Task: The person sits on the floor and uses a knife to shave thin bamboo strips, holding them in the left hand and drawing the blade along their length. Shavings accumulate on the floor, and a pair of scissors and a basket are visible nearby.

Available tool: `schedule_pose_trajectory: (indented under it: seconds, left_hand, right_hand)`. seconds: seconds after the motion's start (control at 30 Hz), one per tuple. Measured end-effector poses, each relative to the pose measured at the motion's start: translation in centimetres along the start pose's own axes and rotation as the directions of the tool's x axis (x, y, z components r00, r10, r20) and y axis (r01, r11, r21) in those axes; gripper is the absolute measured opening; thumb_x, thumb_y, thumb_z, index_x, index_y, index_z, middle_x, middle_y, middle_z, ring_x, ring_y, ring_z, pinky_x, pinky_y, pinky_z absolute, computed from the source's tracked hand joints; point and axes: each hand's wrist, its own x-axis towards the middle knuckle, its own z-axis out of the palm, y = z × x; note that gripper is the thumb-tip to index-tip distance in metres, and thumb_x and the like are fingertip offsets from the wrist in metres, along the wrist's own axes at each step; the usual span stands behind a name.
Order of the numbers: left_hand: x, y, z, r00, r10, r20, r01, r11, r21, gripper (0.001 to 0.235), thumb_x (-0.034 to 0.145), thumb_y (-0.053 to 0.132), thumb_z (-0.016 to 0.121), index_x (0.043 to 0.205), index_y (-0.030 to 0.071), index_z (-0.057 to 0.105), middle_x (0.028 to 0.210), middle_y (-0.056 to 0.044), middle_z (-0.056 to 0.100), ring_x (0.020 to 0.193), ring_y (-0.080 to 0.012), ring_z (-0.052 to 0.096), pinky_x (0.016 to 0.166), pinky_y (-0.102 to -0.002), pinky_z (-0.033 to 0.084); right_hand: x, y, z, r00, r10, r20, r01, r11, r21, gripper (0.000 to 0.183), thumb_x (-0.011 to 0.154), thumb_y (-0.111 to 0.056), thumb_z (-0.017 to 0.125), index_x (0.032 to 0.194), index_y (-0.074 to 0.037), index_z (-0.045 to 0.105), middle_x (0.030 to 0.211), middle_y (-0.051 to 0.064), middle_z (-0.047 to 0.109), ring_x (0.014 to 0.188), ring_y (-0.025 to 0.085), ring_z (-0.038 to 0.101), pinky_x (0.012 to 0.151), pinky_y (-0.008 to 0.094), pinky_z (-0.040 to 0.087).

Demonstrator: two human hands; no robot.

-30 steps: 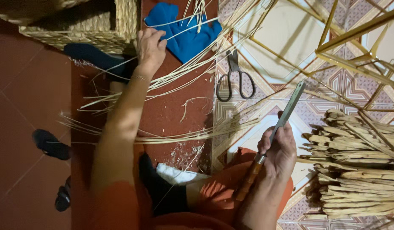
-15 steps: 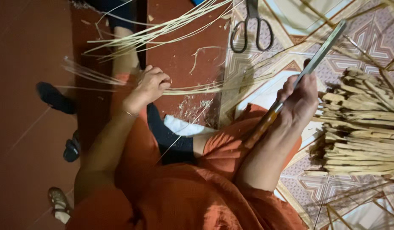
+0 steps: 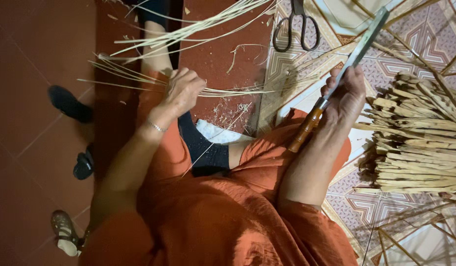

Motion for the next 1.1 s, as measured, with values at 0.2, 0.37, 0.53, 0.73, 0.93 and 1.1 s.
schedule_pose_trajectory:
  seconds: [0.2, 0.37, 0.53, 0.73, 0.93, 1.1]
  left_hand:
    - [1.0, 5.3, -2.4, 0.992, 0.077, -0.098, -0.093, 0.98, -0.176, 0.003, 0.09, 0.007, 0.075, 0.093, 0.006, 0.074, 0.082, -0.007, 0.056, 0.083, -0.0254, 0.054, 0.075, -0.038, 0.044]
    - [1.5, 7.3, -4.0, 0.984, 0.045, -0.172, -0.099, 0.941, -0.325, 0.006, 0.094, 0.001, 0.071, 0.1, 0.001, 0.071, 0.087, -0.012, 0.058, 0.083, -0.0304, 0.06, 0.074, -0.04, 0.05]
    - [3.4, 7.5, -5.1, 0.978, -0.066, -0.198, -0.011, 0.931, -0.364, 0.01, 0.097, 0.0, 0.067, 0.106, -0.001, 0.073, 0.087, -0.014, 0.06, 0.077, -0.0291, 0.064, 0.066, -0.039, 0.05]
    - [5.0, 9.2, -6.9, 0.956, -0.082, -0.282, -0.04, 0.914, -0.403, 0.008, 0.099, 0.002, 0.066, 0.103, -0.002, 0.071, 0.085, -0.015, 0.059, 0.074, -0.0282, 0.062, 0.065, -0.039, 0.049]
    - [4.8, 10.2, -9.6, 0.989, -0.084, -0.119, 0.027, 0.907, -0.421, 0.009, 0.099, 0.005, 0.065, 0.098, -0.003, 0.07, 0.081, -0.014, 0.061, 0.069, -0.0254, 0.063, 0.062, -0.039, 0.049]
    - [3.8, 9.1, -12.2, 0.997, -0.062, -0.054, 0.029, 0.88, -0.473, 0.015, 0.104, 0.013, 0.064, 0.108, 0.002, 0.073, 0.093, -0.012, 0.074, 0.074, -0.0176, 0.07, 0.066, -0.03, 0.056]
  right_hand:
    - [-0.5, 0.2, 1.2, 0.997, 0.034, 0.069, -0.033, 0.999, -0.024, 0.035, 0.104, -0.021, 0.067, 0.134, -0.008, 0.055, 0.087, 0.009, 0.067, 0.062, 0.019, 0.056, 0.051, 0.03, 0.044]
    - [-1.7, -1.0, 2.1, 0.988, 0.002, 0.152, -0.02, 0.993, 0.113, 0.046, 0.108, -0.018, 0.065, 0.15, -0.005, 0.051, 0.086, 0.008, 0.065, 0.057, 0.015, 0.049, 0.041, 0.024, 0.038]
    - [-2.9, -0.4, 4.3, 0.963, 0.028, 0.269, -0.053, 0.995, 0.085, 0.049, 0.107, -0.017, 0.063, 0.151, 0.0, 0.051, 0.073, 0.005, 0.062, 0.046, 0.013, 0.045, 0.039, 0.024, 0.037]
    - [-5.0, 4.4, 10.4, 0.847, 0.378, 0.373, -0.326, 0.925, -0.197, 0.021, 0.099, -0.004, 0.063, 0.117, 0.005, 0.057, 0.075, 0.016, 0.07, 0.046, 0.018, 0.06, 0.041, 0.029, 0.05]
    - [-8.0, 6.7, 14.2, 0.764, 0.492, 0.417, -0.426, 0.871, -0.247, 0.023, 0.095, -0.003, 0.061, 0.118, -0.002, 0.057, 0.072, 0.015, 0.071, 0.046, 0.017, 0.063, 0.04, 0.027, 0.051]
    - [-5.7, 6.0, 11.6, 0.809, 0.381, 0.447, -0.363, 0.923, -0.13, 0.016, 0.102, -0.004, 0.063, 0.117, -0.001, 0.06, 0.076, 0.015, 0.071, 0.048, 0.017, 0.061, 0.041, 0.03, 0.051]
